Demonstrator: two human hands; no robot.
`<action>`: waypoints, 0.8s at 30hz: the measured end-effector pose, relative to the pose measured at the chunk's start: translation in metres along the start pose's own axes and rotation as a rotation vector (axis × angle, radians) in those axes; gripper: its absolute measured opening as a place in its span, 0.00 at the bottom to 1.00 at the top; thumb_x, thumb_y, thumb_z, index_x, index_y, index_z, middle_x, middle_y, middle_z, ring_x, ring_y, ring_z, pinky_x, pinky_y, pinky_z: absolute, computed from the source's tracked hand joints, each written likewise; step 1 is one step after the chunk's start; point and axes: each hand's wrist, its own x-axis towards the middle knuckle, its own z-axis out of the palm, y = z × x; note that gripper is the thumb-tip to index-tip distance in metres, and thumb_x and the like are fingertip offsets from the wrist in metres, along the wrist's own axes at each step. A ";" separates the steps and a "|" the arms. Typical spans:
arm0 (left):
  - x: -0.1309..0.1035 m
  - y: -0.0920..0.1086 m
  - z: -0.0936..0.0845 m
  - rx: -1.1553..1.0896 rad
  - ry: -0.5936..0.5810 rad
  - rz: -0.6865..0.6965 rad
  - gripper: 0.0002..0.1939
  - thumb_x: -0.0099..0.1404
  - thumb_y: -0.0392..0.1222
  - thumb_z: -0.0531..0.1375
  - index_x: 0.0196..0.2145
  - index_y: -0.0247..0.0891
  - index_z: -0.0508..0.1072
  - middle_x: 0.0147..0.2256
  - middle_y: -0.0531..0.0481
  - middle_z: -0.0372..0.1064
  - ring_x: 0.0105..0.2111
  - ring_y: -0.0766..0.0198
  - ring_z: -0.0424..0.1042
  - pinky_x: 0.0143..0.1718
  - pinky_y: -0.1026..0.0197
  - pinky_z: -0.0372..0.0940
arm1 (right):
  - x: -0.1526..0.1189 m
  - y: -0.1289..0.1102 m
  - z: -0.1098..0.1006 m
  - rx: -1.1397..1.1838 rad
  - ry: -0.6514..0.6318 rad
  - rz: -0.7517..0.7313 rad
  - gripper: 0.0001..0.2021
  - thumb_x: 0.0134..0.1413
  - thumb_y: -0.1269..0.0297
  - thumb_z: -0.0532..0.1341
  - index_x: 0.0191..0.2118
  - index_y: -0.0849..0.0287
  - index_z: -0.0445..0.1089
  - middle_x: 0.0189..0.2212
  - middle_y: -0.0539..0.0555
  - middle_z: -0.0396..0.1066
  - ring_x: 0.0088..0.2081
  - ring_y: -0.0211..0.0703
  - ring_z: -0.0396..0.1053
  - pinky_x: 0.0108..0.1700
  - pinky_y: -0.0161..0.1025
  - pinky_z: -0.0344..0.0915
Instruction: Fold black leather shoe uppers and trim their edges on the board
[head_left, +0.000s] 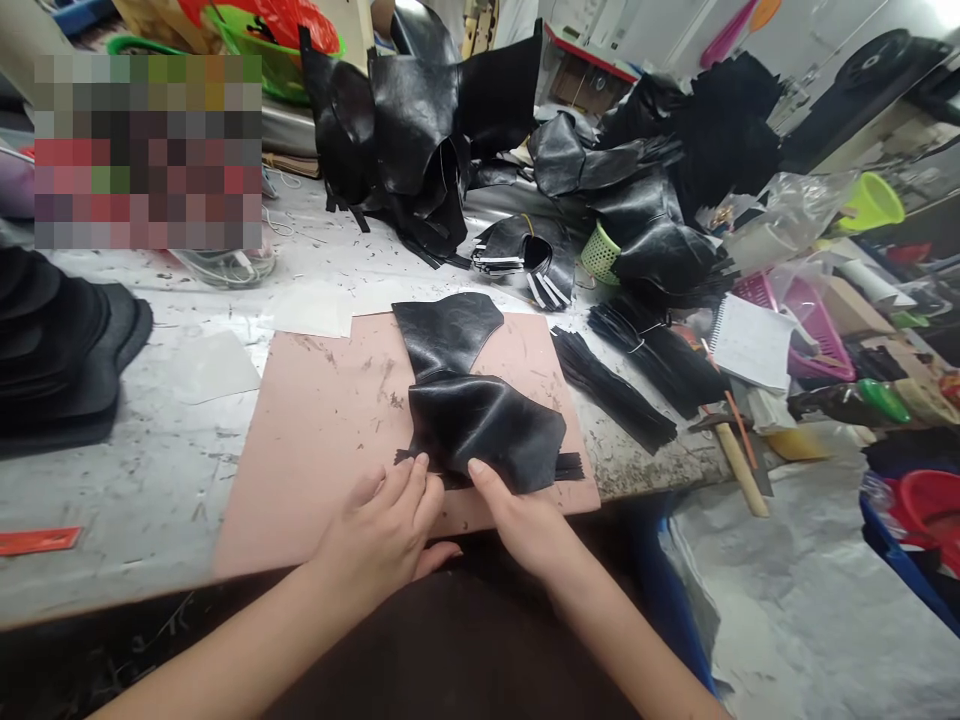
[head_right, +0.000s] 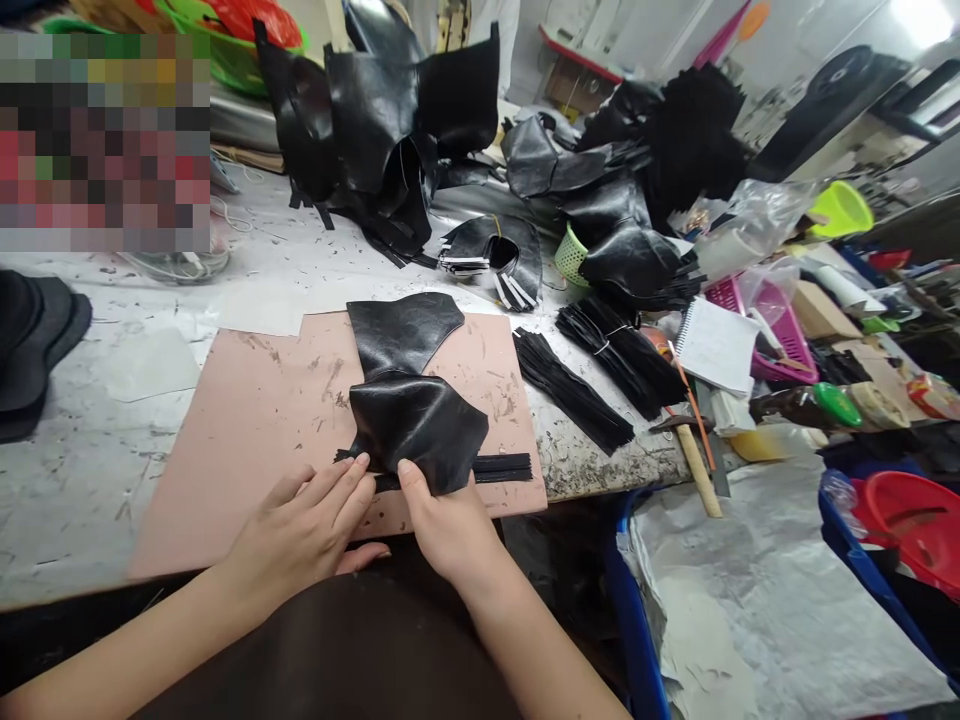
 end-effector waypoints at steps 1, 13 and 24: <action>0.000 0.000 0.001 -0.007 0.000 0.002 0.21 0.63 0.52 0.48 0.38 0.34 0.72 0.42 0.40 0.73 0.38 0.57 0.69 0.39 0.57 0.55 | 0.000 -0.001 0.000 -0.038 -0.043 0.017 0.11 0.48 0.59 0.58 0.30 0.58 0.74 0.29 0.53 0.75 0.35 0.47 0.73 0.36 0.37 0.70; -0.001 -0.005 0.006 -0.079 0.022 0.001 0.24 0.62 0.53 0.51 0.46 0.32 0.71 0.42 0.40 0.72 0.38 0.57 0.69 0.42 0.57 0.54 | 0.008 0.007 0.005 -0.371 0.040 -0.149 0.02 0.39 0.67 0.59 0.21 0.55 0.68 0.18 0.50 0.69 0.24 0.47 0.69 0.36 0.45 0.66; 0.005 -0.002 0.010 -0.085 -0.002 0.033 0.24 0.62 0.53 0.50 0.43 0.30 0.72 0.42 0.38 0.71 0.41 0.55 0.67 0.42 0.56 0.57 | 0.005 0.016 0.007 -0.422 -0.072 -0.162 0.04 0.42 0.68 0.56 0.23 0.58 0.67 0.23 0.52 0.70 0.29 0.45 0.67 0.39 0.45 0.61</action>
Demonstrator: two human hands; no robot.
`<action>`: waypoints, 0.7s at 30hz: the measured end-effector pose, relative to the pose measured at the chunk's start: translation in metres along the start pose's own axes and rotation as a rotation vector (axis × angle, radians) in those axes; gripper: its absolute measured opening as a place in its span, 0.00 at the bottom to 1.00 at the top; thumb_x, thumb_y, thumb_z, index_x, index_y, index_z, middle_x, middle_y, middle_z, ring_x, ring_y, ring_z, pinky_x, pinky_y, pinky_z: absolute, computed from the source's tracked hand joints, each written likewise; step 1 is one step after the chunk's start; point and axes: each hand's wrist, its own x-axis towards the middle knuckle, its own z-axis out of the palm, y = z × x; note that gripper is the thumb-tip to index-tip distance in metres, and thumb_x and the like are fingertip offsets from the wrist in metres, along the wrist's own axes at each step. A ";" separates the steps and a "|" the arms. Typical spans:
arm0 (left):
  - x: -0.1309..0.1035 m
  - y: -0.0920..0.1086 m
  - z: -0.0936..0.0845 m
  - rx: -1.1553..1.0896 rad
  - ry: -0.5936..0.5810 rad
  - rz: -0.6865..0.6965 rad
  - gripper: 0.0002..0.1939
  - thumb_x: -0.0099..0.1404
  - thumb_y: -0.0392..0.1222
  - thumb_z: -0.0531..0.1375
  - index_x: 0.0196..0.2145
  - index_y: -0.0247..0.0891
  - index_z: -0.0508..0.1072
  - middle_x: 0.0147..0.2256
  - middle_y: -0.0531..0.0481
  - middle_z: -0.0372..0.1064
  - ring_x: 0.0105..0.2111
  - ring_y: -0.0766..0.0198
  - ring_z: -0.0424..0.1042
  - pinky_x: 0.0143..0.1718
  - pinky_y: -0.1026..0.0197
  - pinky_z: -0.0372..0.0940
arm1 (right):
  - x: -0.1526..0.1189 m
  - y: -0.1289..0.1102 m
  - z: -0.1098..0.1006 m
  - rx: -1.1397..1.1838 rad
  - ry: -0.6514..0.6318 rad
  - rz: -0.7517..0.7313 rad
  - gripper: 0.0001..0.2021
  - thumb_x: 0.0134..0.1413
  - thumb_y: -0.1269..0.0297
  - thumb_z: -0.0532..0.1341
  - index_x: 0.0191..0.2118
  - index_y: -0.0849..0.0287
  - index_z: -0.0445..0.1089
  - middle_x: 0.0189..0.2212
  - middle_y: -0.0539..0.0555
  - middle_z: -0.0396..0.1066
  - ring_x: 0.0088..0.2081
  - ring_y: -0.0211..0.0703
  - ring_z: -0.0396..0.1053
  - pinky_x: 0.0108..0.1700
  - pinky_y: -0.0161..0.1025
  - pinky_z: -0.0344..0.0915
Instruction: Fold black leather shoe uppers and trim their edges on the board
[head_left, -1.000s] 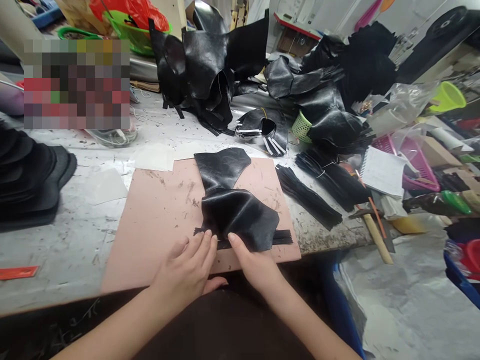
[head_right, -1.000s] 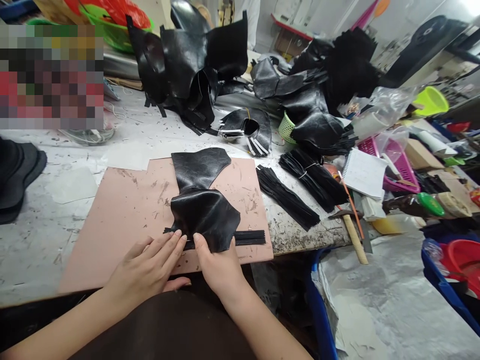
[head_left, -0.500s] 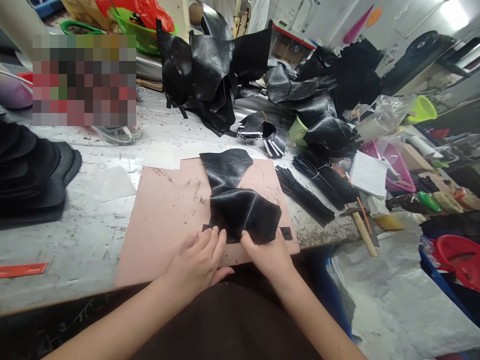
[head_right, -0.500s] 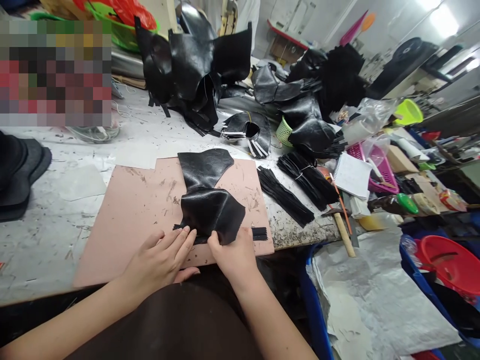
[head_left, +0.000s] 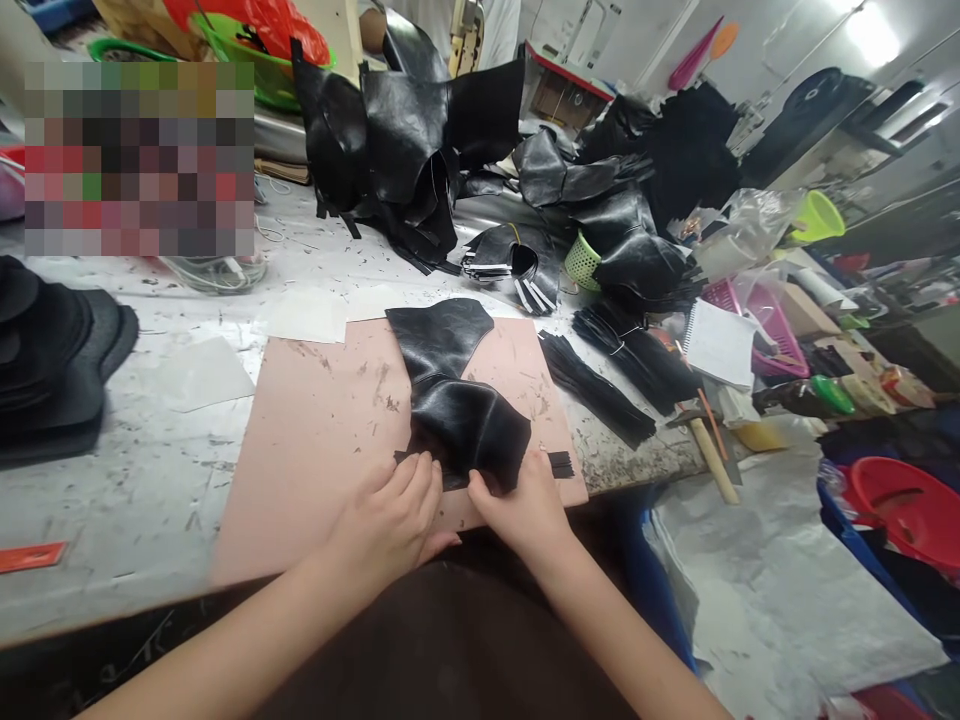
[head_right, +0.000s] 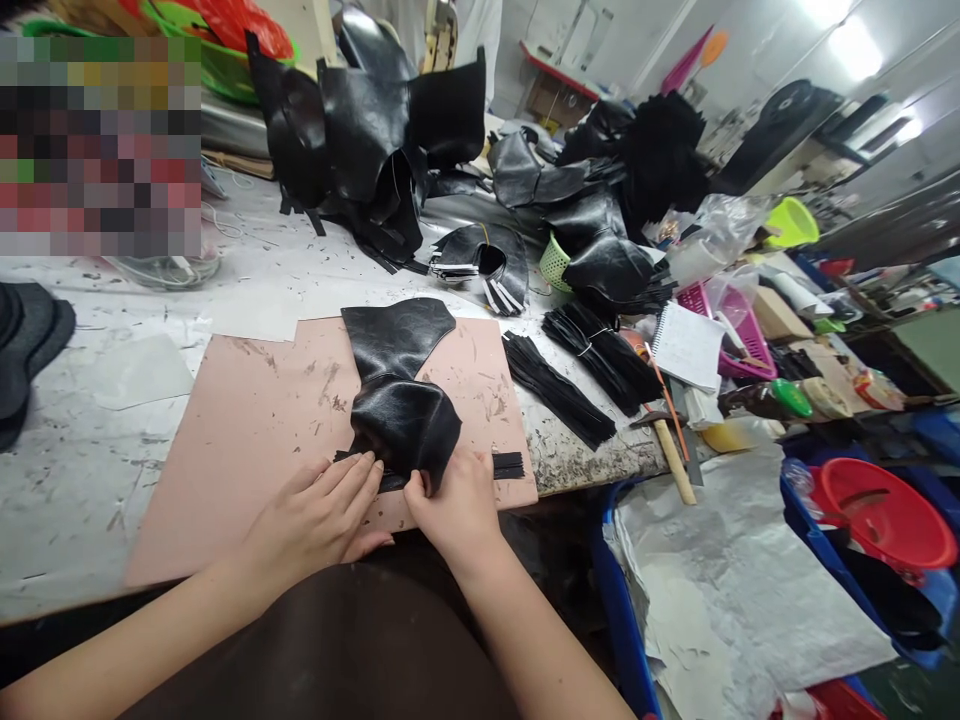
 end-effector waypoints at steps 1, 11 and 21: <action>0.001 0.000 0.000 -0.001 -0.010 0.000 0.25 0.62 0.54 0.50 0.43 0.30 0.71 0.41 0.38 0.71 0.41 0.55 0.67 0.42 0.56 0.57 | 0.000 0.001 0.001 -0.006 -0.003 -0.007 0.04 0.42 0.68 0.55 0.24 0.58 0.67 0.23 0.52 0.70 0.30 0.45 0.67 0.39 0.45 0.61; 0.006 -0.003 -0.003 0.024 -0.009 0.034 0.24 0.60 0.56 0.53 0.44 0.35 0.72 0.42 0.44 0.72 0.40 0.57 0.68 0.41 0.56 0.57 | 0.002 0.002 0.000 0.035 -0.057 -0.015 0.03 0.42 0.69 0.55 0.24 0.58 0.65 0.23 0.52 0.68 0.29 0.45 0.67 0.39 0.46 0.60; 0.005 -0.003 0.000 0.017 0.022 0.085 0.28 0.61 0.59 0.49 0.44 0.33 0.72 0.43 0.44 0.73 0.41 0.57 0.69 0.44 0.55 0.55 | -0.004 0.009 0.007 0.218 0.176 -0.043 0.04 0.43 0.68 0.58 0.28 0.57 0.69 0.27 0.52 0.70 0.35 0.47 0.69 0.43 0.44 0.63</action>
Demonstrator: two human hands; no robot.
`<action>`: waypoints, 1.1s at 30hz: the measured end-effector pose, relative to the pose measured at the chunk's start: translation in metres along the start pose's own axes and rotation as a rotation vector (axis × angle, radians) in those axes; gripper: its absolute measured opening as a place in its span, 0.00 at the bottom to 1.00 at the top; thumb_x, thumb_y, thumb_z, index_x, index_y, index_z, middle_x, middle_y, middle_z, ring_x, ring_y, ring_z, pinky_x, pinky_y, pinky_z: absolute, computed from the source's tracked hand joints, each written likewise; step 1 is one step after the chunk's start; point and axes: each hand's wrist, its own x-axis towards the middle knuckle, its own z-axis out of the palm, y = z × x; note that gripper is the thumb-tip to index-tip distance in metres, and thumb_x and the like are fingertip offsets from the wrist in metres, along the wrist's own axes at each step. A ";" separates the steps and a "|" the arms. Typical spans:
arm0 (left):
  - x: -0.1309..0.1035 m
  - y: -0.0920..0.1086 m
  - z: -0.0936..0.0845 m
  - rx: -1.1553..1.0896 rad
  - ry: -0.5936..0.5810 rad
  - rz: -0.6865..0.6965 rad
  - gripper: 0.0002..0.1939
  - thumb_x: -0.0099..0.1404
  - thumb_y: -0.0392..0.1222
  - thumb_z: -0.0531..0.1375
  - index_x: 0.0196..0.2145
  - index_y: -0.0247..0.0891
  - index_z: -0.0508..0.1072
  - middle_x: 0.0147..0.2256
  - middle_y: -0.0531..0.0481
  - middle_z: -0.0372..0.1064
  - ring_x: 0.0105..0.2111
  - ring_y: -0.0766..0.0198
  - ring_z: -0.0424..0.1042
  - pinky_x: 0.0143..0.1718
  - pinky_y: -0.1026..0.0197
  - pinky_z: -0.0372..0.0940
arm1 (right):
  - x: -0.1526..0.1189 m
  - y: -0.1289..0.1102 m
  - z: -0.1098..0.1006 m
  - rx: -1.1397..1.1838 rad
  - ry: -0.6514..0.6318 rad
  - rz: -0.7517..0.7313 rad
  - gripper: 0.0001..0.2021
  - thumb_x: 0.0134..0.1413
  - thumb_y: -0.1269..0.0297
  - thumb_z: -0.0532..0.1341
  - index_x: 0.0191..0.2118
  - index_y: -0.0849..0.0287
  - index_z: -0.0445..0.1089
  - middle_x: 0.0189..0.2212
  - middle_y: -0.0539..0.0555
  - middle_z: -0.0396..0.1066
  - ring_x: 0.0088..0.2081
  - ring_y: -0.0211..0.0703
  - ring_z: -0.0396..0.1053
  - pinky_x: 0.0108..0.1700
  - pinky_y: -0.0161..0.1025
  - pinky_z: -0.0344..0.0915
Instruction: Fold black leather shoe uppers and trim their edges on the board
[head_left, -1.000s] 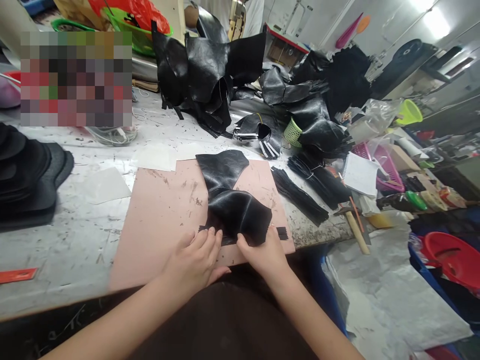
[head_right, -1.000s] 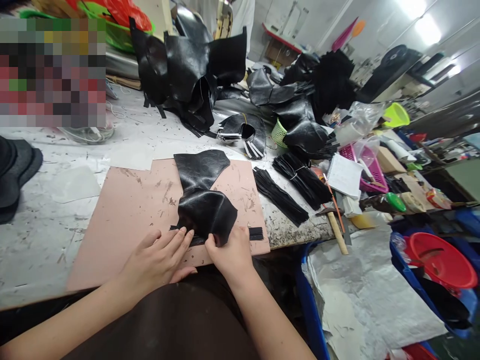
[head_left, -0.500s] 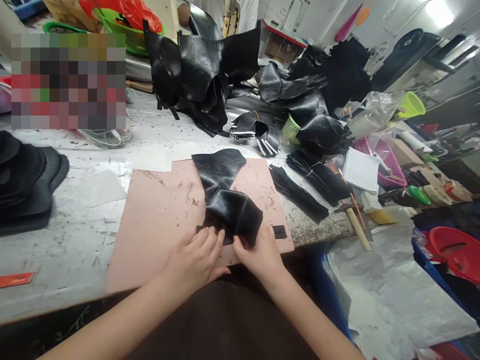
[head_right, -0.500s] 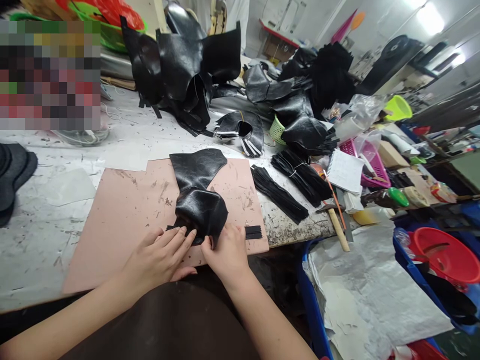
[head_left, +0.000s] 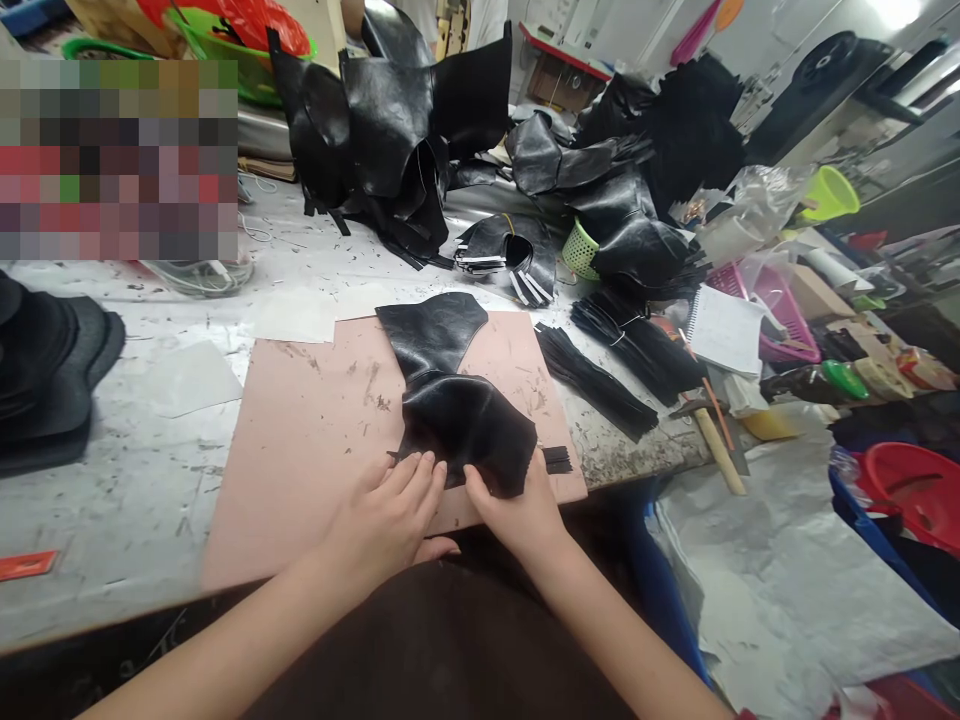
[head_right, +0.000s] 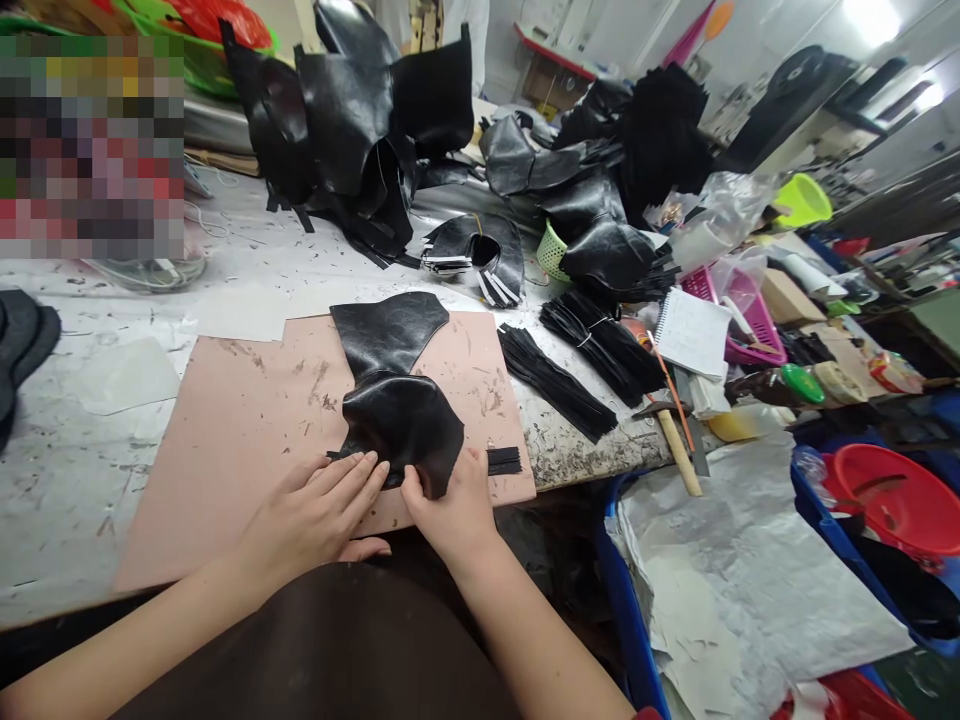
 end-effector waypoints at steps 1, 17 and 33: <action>0.001 0.000 0.000 -0.009 -0.004 -0.003 0.27 0.61 0.59 0.49 0.44 0.34 0.72 0.43 0.44 0.72 0.41 0.57 0.69 0.43 0.55 0.55 | 0.000 0.001 0.001 0.001 0.005 -0.004 0.03 0.43 0.68 0.58 0.28 0.57 0.68 0.27 0.52 0.70 0.35 0.47 0.69 0.43 0.44 0.63; 0.006 0.000 0.001 -0.065 -0.044 -0.004 0.34 0.56 0.65 0.50 0.47 0.34 0.70 0.44 0.43 0.72 0.38 0.55 0.68 0.41 0.53 0.52 | 0.003 0.009 0.003 0.006 -0.029 -0.050 0.05 0.44 0.68 0.58 0.30 0.58 0.69 0.28 0.55 0.70 0.38 0.50 0.68 0.44 0.47 0.64; -0.009 0.026 -0.022 -0.784 0.042 -0.590 0.15 0.58 0.49 0.56 0.37 0.38 0.74 0.34 0.44 0.73 0.35 0.57 0.70 0.36 0.58 0.62 | 0.014 0.016 -0.023 0.583 -0.299 0.413 0.22 0.40 0.60 0.63 0.45 0.62 0.68 0.37 0.57 0.73 0.43 0.54 0.69 0.44 0.47 0.65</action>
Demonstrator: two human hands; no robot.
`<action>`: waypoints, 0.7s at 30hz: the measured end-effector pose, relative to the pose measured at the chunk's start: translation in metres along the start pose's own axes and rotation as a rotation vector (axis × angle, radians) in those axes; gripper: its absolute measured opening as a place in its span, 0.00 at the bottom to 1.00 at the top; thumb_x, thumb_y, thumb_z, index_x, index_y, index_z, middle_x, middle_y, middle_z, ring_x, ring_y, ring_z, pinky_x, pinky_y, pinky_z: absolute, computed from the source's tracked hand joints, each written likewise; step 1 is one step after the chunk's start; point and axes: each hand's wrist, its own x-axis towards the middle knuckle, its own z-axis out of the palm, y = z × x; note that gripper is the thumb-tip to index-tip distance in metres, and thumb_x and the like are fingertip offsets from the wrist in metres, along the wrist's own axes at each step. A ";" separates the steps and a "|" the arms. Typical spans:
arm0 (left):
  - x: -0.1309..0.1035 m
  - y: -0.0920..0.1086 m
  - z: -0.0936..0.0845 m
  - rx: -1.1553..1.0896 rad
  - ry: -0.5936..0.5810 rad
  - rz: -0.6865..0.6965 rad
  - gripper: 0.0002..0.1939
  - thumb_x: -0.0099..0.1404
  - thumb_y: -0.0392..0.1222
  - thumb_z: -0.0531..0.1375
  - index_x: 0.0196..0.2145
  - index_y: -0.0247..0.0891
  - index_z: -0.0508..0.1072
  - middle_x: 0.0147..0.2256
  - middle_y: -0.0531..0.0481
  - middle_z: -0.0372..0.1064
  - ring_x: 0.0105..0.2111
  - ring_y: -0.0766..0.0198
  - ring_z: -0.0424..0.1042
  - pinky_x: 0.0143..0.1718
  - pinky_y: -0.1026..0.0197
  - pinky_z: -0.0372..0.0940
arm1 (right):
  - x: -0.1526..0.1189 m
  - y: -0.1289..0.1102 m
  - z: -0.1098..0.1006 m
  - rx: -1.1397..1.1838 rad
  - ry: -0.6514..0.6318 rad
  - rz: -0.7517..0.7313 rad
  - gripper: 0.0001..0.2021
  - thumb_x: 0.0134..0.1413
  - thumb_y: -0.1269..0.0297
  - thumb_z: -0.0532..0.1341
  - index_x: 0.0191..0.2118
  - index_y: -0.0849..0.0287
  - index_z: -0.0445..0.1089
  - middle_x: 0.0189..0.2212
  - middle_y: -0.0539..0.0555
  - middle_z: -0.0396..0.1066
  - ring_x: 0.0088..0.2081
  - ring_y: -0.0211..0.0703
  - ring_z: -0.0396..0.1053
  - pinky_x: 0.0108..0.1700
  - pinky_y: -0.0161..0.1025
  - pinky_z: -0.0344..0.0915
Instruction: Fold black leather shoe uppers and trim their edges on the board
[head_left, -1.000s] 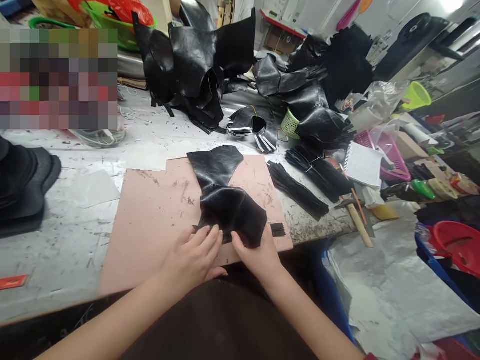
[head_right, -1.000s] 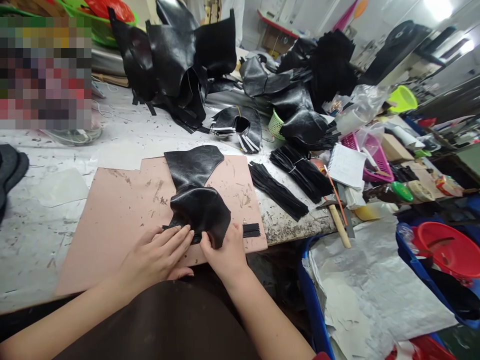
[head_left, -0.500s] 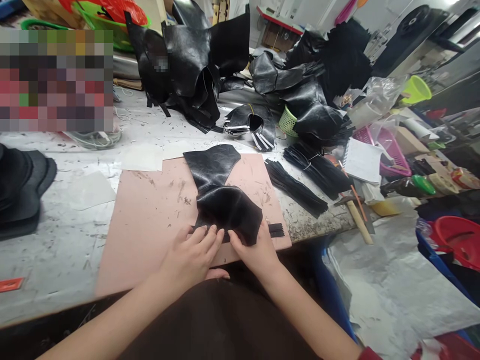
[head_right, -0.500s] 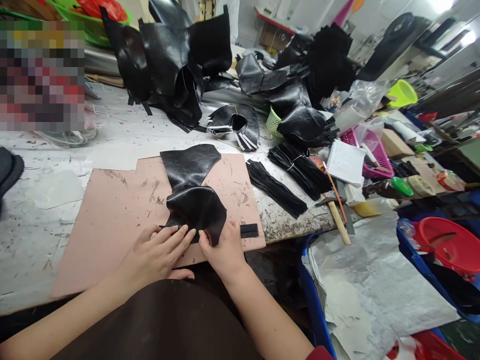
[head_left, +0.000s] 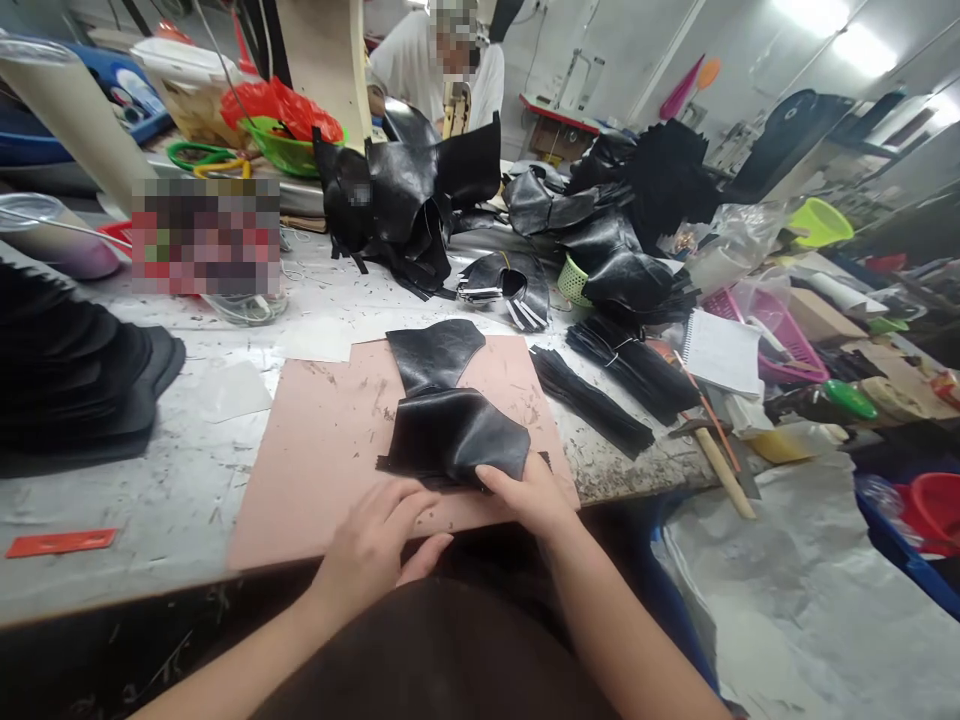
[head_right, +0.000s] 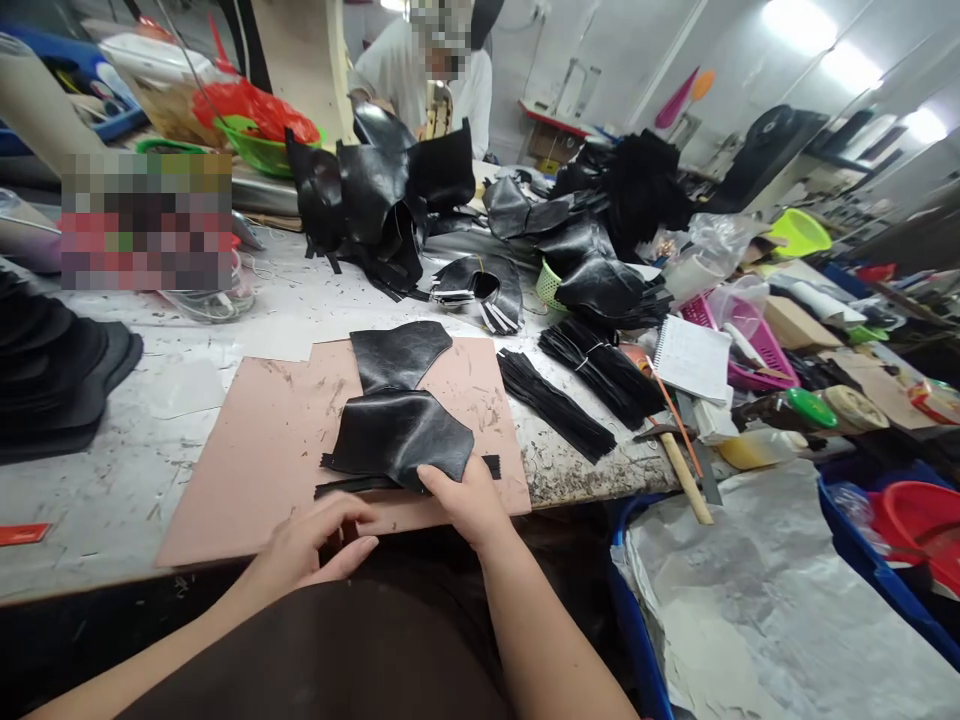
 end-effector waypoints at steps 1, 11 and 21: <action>-0.004 0.004 0.003 -0.207 -0.061 -0.180 0.13 0.58 0.49 0.55 0.35 0.38 0.73 0.31 0.47 0.73 0.31 0.60 0.71 0.32 0.61 0.63 | -0.002 0.001 0.002 0.114 -0.005 0.000 0.25 0.40 0.59 0.63 0.47 0.61 0.66 0.38 0.57 0.73 0.43 0.53 0.69 0.44 0.46 0.65; 0.011 0.027 0.002 -1.302 0.310 -0.724 0.15 0.48 0.43 0.65 0.34 0.35 0.72 0.33 0.47 0.75 0.35 0.58 0.72 0.35 0.61 0.67 | -0.030 -0.005 0.022 0.192 -0.030 -0.159 0.19 0.43 0.60 0.62 0.42 0.63 0.69 0.37 0.58 0.74 0.42 0.51 0.70 0.47 0.46 0.65; 0.008 0.020 0.007 -1.074 0.424 -0.782 0.14 0.45 0.43 0.67 0.29 0.32 0.73 0.25 0.50 0.74 0.27 0.63 0.73 0.29 0.64 0.68 | -0.034 -0.009 0.025 0.159 -0.005 -0.161 0.16 0.42 0.61 0.62 0.38 0.64 0.70 0.37 0.59 0.74 0.41 0.51 0.70 0.46 0.47 0.66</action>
